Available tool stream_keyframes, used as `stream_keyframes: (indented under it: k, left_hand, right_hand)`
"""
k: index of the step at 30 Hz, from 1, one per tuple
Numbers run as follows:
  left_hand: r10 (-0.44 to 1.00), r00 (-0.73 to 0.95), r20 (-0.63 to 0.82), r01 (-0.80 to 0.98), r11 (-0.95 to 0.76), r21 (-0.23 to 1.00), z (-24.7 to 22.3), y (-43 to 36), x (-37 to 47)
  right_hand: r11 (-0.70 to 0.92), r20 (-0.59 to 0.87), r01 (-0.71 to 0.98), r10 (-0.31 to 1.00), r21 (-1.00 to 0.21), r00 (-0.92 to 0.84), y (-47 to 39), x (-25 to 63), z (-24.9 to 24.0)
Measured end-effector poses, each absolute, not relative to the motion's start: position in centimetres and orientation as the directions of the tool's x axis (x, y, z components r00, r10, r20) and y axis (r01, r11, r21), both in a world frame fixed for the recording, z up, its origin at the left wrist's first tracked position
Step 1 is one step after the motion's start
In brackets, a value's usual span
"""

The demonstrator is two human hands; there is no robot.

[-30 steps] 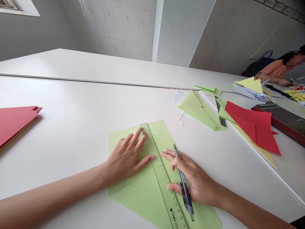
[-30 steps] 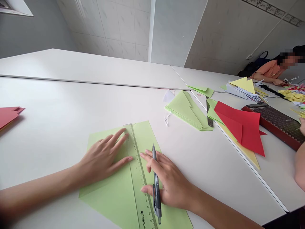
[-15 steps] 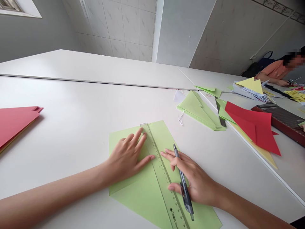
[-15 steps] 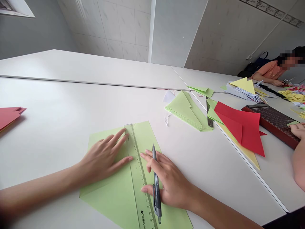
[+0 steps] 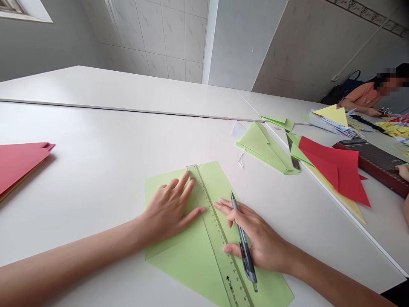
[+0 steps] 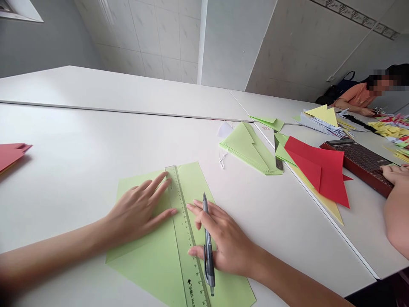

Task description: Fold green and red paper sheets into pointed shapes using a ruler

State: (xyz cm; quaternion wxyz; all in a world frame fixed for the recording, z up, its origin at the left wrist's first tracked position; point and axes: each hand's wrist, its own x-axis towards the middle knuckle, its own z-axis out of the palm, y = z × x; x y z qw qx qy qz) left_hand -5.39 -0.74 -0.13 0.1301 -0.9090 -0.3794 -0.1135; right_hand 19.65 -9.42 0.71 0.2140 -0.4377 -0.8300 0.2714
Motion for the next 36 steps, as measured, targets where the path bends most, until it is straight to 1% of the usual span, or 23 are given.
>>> stream_keyframes:
  k: [9,14,21,24,29,32,34,35,36]
  left_hand:
    - [0.669,0.681,0.298,0.722,-0.681,-0.121,-0.2,-0.7,-5.4]
    - [0.658,0.687,0.310,0.719,-0.679,-0.152,-0.1,-0.7,-5.4]
    - [0.664,0.677,0.317,0.718,-0.690,-0.089,-0.3,-0.5,-5.5]
    - [0.656,0.682,0.323,0.714,-0.693,-0.102,-0.3,-0.5,-5.5]
    - [0.619,0.709,0.338,0.693,-0.699,-0.175,-0.3,-0.4,-5.4]
    - [0.633,0.704,0.320,0.700,-0.695,-0.164,-0.2,-0.3,-5.3]
    - [0.652,0.697,0.298,0.709,-0.690,-0.148,-0.1,-0.3,-5.1]
    - [0.659,0.696,0.284,0.711,-0.688,-0.147,0.0,-0.3,-5.1]
    - [0.666,0.696,0.268,0.713,-0.685,-0.150,0.2,-0.3,-5.0]
  right_hand:
    - [0.479,0.127,0.603,0.838,-0.638,-0.531,-9.3,19.7,0.6]
    - [0.482,0.125,0.608,0.837,-0.631,-0.533,-9.3,19.7,0.6]
    - [0.488,0.142,0.603,0.837,-0.631,-0.529,-9.2,19.7,0.7]
    - [0.490,0.150,0.595,0.836,-0.637,-0.528,-9.1,19.7,0.7]
    - [0.502,0.164,0.590,0.831,-0.632,-0.532,-9.1,19.7,0.6]
    - [0.526,0.202,0.573,0.822,-0.628,-0.533,-9.0,20.0,0.6]
    - [0.570,0.257,0.574,0.804,-0.588,-0.536,-8.6,20.7,0.9]
    - [0.602,0.292,0.588,0.789,-0.540,-0.540,-8.2,21.2,1.1]
    - [0.636,0.328,0.616,0.770,-0.465,-0.547,-7.8,21.8,1.4]
